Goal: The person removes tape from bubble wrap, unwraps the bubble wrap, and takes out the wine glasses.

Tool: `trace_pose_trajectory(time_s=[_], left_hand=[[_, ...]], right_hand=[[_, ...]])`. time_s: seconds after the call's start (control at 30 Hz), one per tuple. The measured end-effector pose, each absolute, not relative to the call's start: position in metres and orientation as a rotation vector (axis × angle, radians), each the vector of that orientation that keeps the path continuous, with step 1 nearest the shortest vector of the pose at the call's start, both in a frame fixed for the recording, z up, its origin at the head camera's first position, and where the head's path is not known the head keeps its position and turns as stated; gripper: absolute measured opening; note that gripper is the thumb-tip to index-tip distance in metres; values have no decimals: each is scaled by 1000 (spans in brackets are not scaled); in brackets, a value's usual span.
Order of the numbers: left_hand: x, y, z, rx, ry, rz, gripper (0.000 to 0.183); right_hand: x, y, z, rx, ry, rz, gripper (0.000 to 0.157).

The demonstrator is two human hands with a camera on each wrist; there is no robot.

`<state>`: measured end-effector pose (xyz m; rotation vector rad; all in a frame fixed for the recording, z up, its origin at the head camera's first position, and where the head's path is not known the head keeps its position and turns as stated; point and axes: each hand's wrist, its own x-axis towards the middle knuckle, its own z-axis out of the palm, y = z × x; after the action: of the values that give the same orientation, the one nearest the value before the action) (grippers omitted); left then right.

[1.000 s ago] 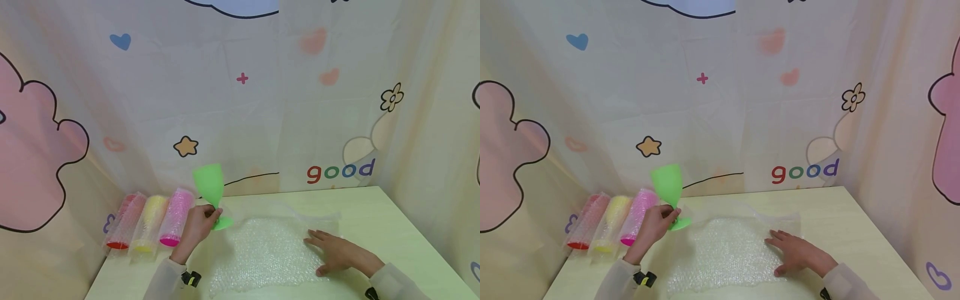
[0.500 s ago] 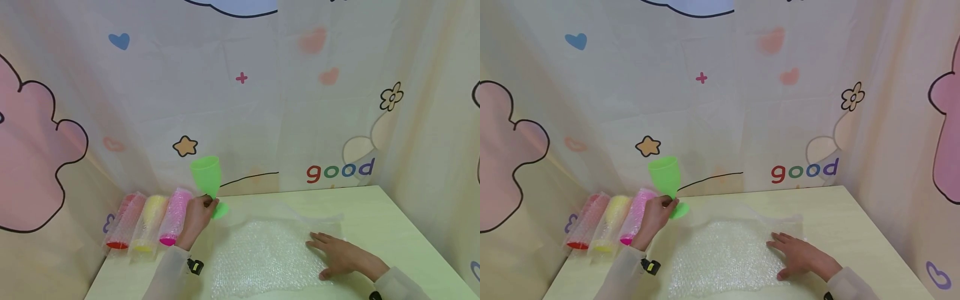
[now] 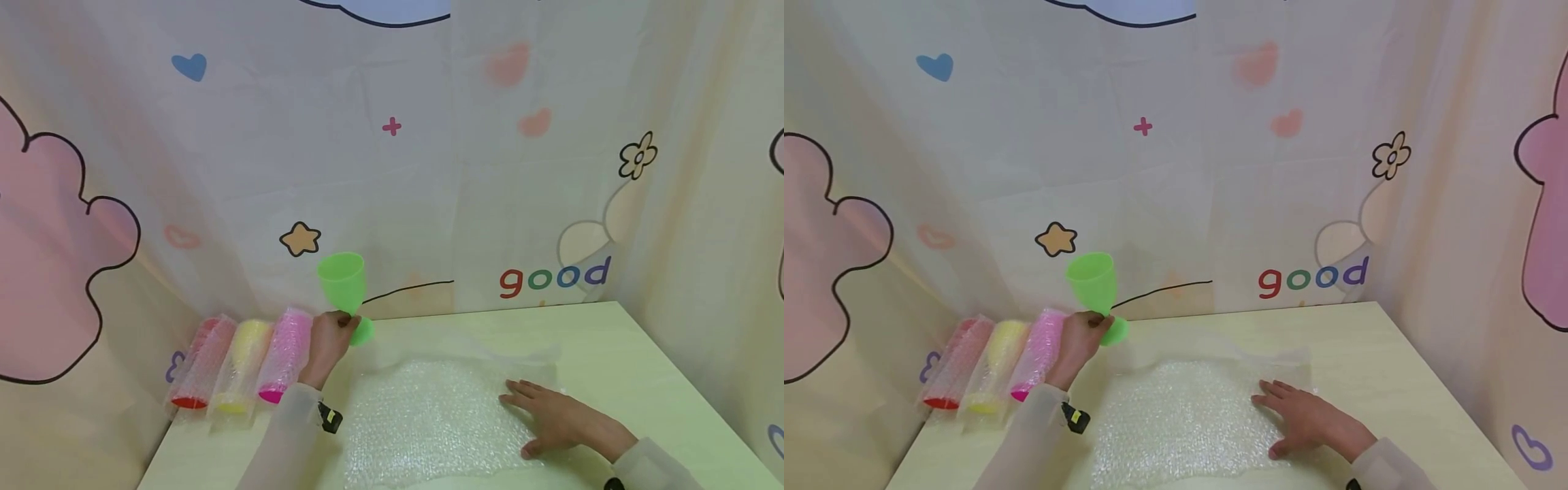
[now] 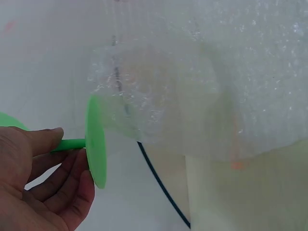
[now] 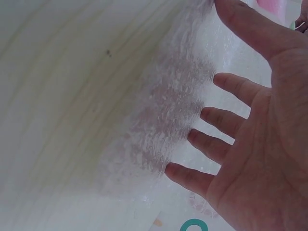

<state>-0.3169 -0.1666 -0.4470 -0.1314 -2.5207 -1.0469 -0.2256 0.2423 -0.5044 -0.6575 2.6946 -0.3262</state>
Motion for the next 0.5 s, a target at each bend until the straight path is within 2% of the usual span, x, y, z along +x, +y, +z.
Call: trace_pose_trajectory(time_s=[0.5], left_hand=[[-340, -161, -469, -67, -2467, -1074, 22]], right_hand=[[-221, 243, -503, -722, 2734, -291, 95]])
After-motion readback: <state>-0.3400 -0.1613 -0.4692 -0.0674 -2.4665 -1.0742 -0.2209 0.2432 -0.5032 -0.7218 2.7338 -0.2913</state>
